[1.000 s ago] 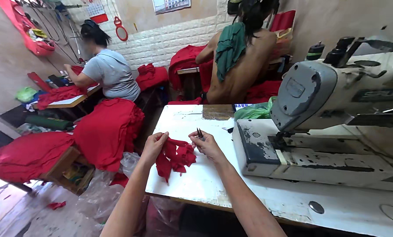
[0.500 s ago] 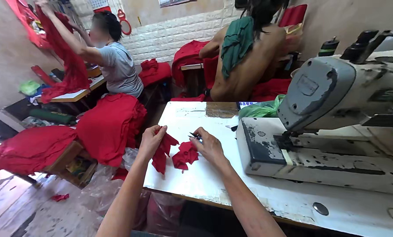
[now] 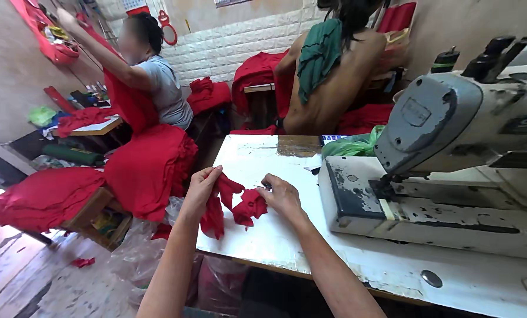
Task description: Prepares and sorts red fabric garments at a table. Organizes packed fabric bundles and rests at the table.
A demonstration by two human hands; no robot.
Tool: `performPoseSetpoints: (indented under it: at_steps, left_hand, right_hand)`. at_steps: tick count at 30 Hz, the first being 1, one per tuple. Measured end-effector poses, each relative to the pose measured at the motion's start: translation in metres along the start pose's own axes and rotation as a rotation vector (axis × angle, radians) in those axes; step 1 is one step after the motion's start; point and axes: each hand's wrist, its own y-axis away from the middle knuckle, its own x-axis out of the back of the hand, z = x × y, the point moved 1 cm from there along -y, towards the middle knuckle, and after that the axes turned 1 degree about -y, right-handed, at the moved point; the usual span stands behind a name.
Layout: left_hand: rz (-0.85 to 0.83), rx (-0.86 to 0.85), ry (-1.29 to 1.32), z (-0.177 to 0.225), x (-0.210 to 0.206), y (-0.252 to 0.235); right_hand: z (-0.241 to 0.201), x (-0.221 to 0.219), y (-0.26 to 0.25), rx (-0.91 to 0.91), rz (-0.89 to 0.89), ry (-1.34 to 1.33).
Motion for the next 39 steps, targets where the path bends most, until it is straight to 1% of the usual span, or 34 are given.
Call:
performPoseSetpoints:
  at_steps: [2, 3, 5, 6, 7, 8, 10, 11, 13, 14, 16, 17, 19, 20, 22, 24, 26, 29, 31, 32, 33, 36, 37, 39]
  left_hand:
    - [0.005, 0.045, 0.112, 0.002, -0.004, 0.005]
    - [0.008, 0.066, 0.159, 0.002, -0.007, 0.008]
    - [0.005, 0.110, 0.247, 0.000, -0.011, 0.012]
    - [-0.003, 0.131, 0.283, -0.002, -0.013, 0.015]
    - [-0.017, 0.146, 0.308, -0.002, -0.014, 0.017]
    - [-0.035, 0.153, 0.329, -0.001, -0.016, 0.020]
    - [-0.074, 0.164, 0.352, -0.001, -0.018, 0.024]
    - [-0.098, 0.170, 0.357, -0.002, -0.018, 0.026]
    - [-0.159, 0.179, 0.320, -0.005, -0.017, 0.029]
    - [-0.196, 0.179, 0.269, -0.006, -0.016, 0.031]
    - [-0.252, 0.158, 0.096, -0.008, -0.013, 0.034]
    - [-0.248, 0.133, -0.016, -0.008, -0.010, 0.036]
    - [-0.202, 0.070, -0.227, -0.007, -0.003, 0.037]
    - [-0.186, 0.045, -0.278, -0.005, -0.001, 0.038]
    - [-0.192, -0.023, -0.261, 0.003, -0.001, 0.043]
    - [-0.197, -0.129, -0.243, 0.009, -0.008, 0.050]
    - [-0.168, -0.283, -0.365, 0.011, -0.017, 0.058]
    - [-0.053, -0.551, -0.562, 0.008, -0.028, 0.062]
    - [0.011, -0.692, -0.628, 0.008, -0.028, 0.061]
    - [0.028, -0.702, -0.626, 0.009, -0.027, 0.061]
    - [0.021, -0.657, -0.594, 0.011, -0.024, 0.061]
    - [-0.060, -0.403, -0.362, 0.017, -0.017, 0.061]
    - [-0.082, -0.347, -0.275, 0.017, -0.015, 0.060]
    - [-0.109, -0.295, -0.137, 0.017, -0.014, 0.060]
  right_hand:
    - [0.004, -0.001, -0.002, -0.009, 0.004, 0.032]
    - [0.008, -0.003, -0.003, 0.030, 0.037, 0.027]
    - [0.012, -0.009, -0.003, 0.188, 0.142, -0.064]
    - [0.012, -0.012, -0.003, 0.300, 0.185, -0.172]
    - [0.009, -0.013, -0.002, 0.413, 0.176, -0.308]
    - [0.004, -0.012, -0.001, 0.507, 0.126, -0.453]
    - [-0.010, -0.011, 0.004, 0.632, 0.065, -0.683]
    - [-0.016, -0.011, 0.005, 0.655, 0.049, -0.738]
    - [-0.025, -0.007, 0.009, 0.637, 0.046, -0.780]
    - [-0.029, -0.004, 0.011, 0.592, 0.051, -0.809]
    - [-0.037, 0.004, 0.014, 0.442, 0.051, -0.863]
    - [-0.041, 0.009, 0.016, 0.367, 0.032, -0.875]
    - [-0.045, 0.019, 0.018, 0.254, -0.001, -0.829]
    - [-0.045, 0.021, 0.017, 0.215, -0.004, -0.773]
    - [-0.044, 0.024, 0.017, 0.155, -0.011, -0.645]
    - [-0.043, 0.024, 0.017, 0.132, -0.018, -0.550]
    - [-0.047, 0.023, 0.020, 0.135, -0.017, -0.476]
    - [-0.054, 0.022, 0.026, 0.171, 0.015, -0.391]
    - [-0.056, 0.023, 0.028, 0.212, 0.046, -0.353]
    - [-0.056, 0.024, 0.029, 0.238, 0.051, -0.352]
    - [-0.055, 0.024, 0.028, 0.266, 0.055, -0.367]
    - [-0.052, 0.023, 0.027, 0.297, 0.032, -0.509]
    - [-0.052, 0.024, 0.028, 0.281, 0.011, -0.581]
    - [-0.054, 0.023, 0.029, 0.262, -0.020, -0.710]
